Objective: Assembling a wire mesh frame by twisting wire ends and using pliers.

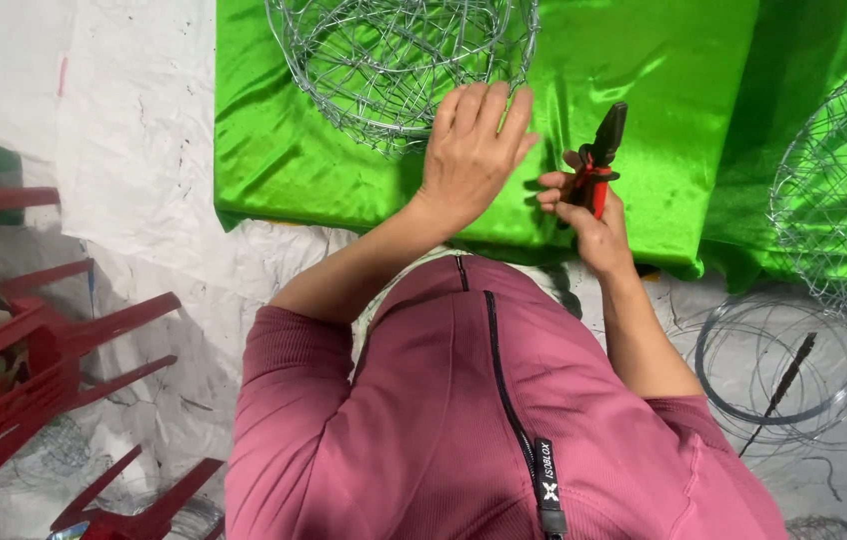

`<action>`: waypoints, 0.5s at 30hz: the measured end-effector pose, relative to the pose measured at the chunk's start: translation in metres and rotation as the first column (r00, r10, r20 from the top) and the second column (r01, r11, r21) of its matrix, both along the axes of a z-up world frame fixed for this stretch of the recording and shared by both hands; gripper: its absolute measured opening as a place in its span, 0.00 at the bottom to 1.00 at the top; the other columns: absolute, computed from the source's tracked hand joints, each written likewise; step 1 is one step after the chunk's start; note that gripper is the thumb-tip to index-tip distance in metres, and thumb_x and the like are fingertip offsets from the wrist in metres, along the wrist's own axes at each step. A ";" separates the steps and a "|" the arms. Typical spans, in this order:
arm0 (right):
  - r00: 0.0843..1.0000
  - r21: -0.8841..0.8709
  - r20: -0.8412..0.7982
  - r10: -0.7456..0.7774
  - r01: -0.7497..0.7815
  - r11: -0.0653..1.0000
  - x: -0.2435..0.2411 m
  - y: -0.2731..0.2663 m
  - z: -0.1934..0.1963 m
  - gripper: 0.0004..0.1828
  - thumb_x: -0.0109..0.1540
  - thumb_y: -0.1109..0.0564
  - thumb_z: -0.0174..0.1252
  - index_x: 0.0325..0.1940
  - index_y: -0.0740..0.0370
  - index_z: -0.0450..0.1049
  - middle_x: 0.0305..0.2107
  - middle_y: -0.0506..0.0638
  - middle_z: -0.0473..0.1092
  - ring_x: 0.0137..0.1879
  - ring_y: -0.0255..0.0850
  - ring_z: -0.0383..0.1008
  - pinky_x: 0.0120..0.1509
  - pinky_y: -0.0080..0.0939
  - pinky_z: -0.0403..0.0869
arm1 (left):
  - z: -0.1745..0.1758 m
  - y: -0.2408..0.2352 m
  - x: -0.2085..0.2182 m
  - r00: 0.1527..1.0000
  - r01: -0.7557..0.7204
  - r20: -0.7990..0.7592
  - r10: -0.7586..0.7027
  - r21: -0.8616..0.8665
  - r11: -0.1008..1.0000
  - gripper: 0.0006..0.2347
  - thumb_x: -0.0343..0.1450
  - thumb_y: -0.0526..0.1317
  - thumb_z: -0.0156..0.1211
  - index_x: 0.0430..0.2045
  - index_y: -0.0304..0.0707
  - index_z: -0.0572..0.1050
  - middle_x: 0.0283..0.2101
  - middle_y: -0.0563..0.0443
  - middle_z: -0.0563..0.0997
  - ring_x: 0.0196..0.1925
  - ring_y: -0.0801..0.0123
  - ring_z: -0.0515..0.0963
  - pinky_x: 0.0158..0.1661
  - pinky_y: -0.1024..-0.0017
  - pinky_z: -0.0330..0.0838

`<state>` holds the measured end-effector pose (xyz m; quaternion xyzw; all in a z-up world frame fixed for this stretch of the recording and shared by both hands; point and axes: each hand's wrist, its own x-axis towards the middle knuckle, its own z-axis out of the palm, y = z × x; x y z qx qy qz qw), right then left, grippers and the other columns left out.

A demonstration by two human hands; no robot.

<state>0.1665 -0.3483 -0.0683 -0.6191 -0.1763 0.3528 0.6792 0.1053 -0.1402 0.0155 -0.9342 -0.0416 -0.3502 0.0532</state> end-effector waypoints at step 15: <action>0.906 0.195 -0.393 0.160 -0.088 0.977 0.020 0.005 -0.001 0.43 0.58 0.64 0.49 0.79 0.63 0.49 0.64 0.68 0.64 0.64 0.55 0.71 0.64 0.61 0.75 | 0.001 0.079 0.005 0.967 -0.150 -0.159 0.198 0.273 0.950 0.16 0.79 0.51 0.61 0.52 0.37 0.76 0.27 0.50 0.79 0.38 0.59 0.80 0.70 0.35 0.40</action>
